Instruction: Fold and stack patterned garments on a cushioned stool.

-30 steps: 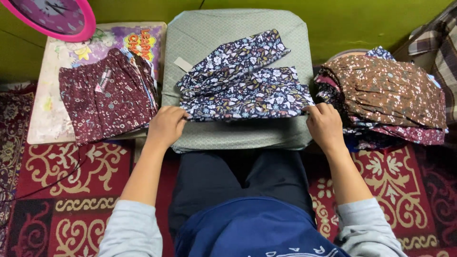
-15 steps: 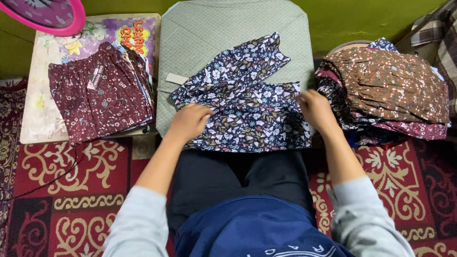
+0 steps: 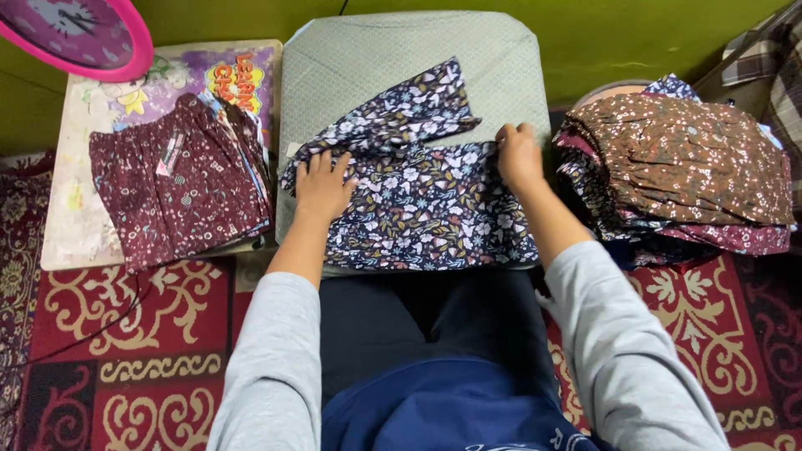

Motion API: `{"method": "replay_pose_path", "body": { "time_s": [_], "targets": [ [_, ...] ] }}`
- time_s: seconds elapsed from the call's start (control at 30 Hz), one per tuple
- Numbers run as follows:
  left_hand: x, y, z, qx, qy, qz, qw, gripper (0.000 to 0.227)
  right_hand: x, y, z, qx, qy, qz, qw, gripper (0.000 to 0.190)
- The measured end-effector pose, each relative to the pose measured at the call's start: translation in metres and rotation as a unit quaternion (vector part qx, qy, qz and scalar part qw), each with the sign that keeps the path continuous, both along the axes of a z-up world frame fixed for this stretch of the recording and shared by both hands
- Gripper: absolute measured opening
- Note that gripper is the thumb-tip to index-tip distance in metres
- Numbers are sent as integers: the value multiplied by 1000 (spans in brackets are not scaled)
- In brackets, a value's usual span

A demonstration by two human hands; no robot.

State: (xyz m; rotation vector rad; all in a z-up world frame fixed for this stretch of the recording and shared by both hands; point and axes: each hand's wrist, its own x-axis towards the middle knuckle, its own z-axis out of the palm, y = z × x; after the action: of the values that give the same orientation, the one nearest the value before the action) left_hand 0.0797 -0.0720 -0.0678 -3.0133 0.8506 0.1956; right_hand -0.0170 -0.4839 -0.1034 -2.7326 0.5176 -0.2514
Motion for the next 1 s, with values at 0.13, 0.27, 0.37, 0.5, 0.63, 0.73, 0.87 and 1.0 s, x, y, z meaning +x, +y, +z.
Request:
{"method": "replay_pose_path", "body": {
  "time_s": [0.13,0.27,0.37,0.5,0.63,0.73,0.87,1.0],
  "targets": [
    [-18,-11,39,-29,31,71,997,65,-20,71,65,38,-78,-8,996,37],
    [-83,-28,62,-160,-6,28,987,61,-47,164,69,150,-142,55,977,54],
    [-109,-16,33,-140,14,-5,990,64,-90,209,23,-64,-165,257,950,57],
    [-101,16,10,-121,10,26,992,81,-107,194,7,-116,-43,284,951,90],
    [-94,22,9,-143,-5,17,990,84,-127,127,38,-99,10,207,973,97],
    [-97,22,5,-158,-34,8,987,83,-138,94,38,-65,42,127,989,86],
    [-99,19,3,-170,-55,5,984,82,-120,124,43,-49,48,92,993,89],
    [-96,18,1,-179,-57,0,982,83,-82,195,31,-65,48,262,962,93]
  ]
}}
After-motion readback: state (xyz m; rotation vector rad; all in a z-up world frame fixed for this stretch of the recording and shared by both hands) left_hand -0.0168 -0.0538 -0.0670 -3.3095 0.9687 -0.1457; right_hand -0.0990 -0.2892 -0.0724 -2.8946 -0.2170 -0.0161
